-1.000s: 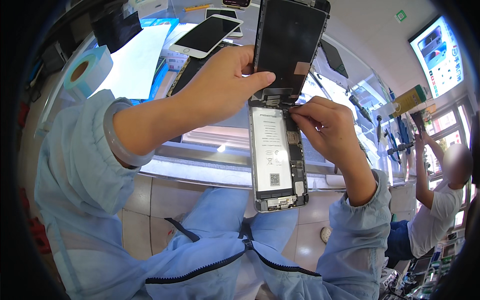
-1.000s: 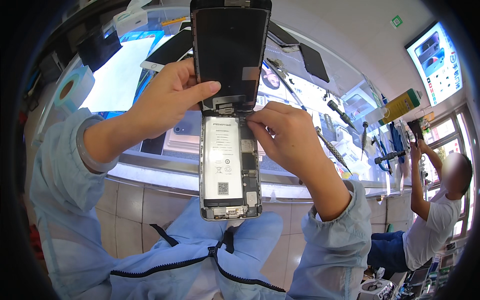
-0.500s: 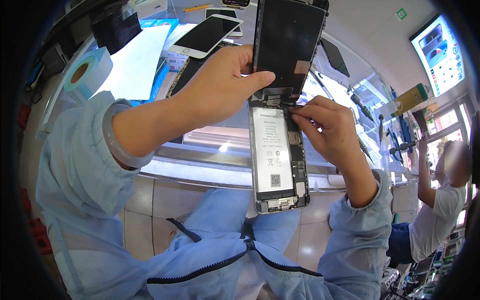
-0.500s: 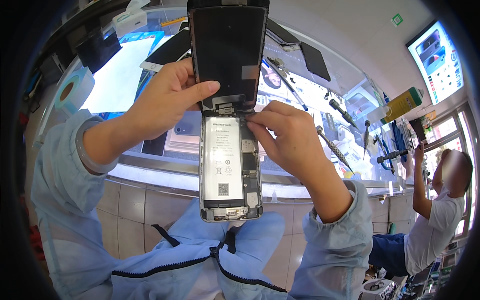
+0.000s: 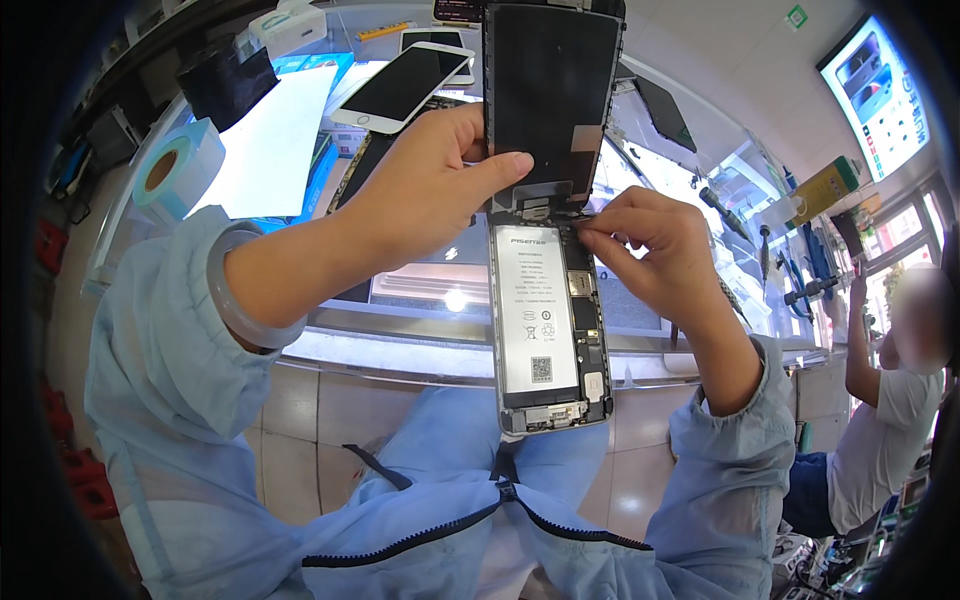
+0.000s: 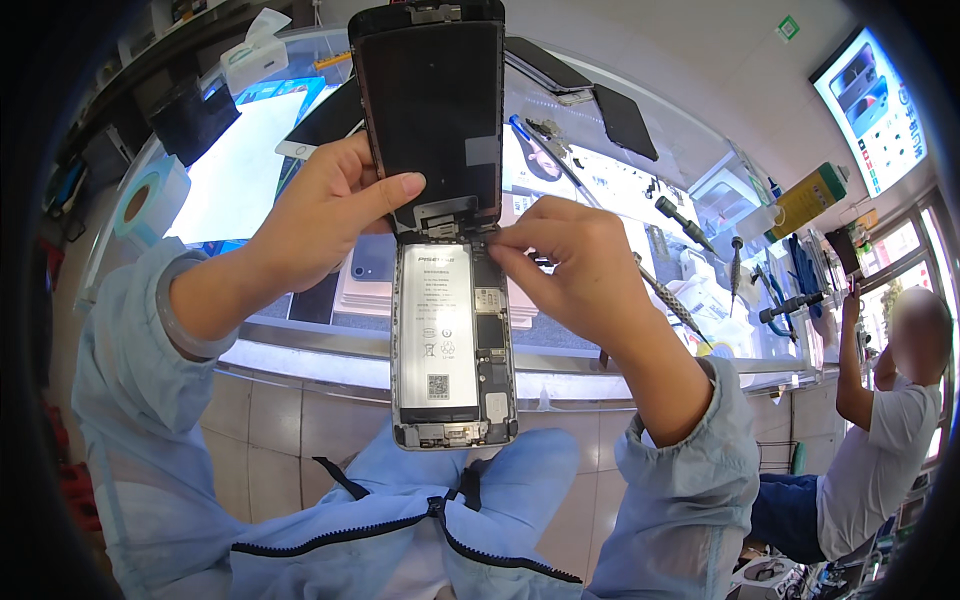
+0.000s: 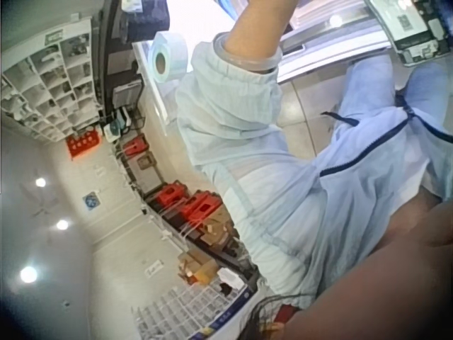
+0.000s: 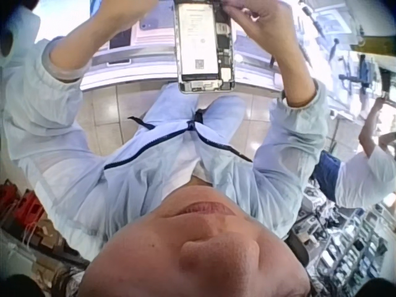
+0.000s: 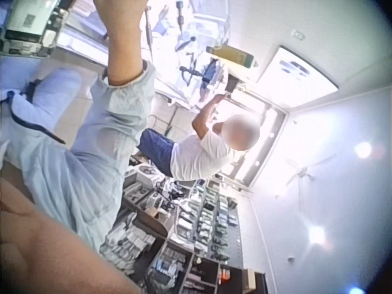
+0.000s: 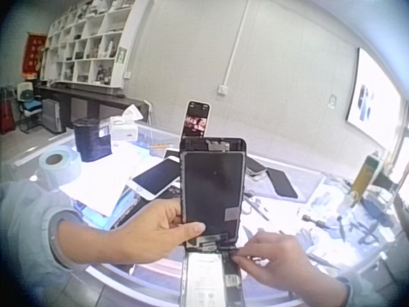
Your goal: The person opens a smartphone, disconnects and reconnects internal ribbon cables near the battery, and then closes the device. They handle the phone and its internal components by hand throughout the process.
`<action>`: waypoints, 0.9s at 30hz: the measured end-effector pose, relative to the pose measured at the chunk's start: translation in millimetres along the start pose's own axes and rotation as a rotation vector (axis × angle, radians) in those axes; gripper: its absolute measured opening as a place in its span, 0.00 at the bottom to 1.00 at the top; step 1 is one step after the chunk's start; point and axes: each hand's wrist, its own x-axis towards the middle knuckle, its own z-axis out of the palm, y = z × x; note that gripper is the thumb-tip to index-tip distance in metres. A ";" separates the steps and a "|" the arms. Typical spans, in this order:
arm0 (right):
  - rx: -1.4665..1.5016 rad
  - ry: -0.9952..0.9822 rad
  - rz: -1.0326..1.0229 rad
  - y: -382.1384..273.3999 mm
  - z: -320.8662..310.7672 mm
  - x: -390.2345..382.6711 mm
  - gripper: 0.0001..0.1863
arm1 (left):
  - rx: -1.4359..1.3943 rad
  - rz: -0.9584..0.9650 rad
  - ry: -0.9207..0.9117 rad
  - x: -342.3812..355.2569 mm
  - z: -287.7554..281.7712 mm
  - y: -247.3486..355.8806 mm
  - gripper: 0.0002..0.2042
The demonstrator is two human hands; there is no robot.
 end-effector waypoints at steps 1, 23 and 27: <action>-0.017 -0.015 -0.028 0.7 0.8 -1.8 0.04 | -0.015 0.008 0.006 -0.5 0.7 -1.1 0.08; -0.081 0.014 -0.056 -1.7 4.7 -4.1 0.03 | -0.019 -0.002 0.012 2.5 0.3 -2.3 0.08; -0.090 0.003 -0.076 -4.0 3.5 -3.3 0.03 | -0.019 0.008 0.007 2.1 -0.3 -2.2 0.08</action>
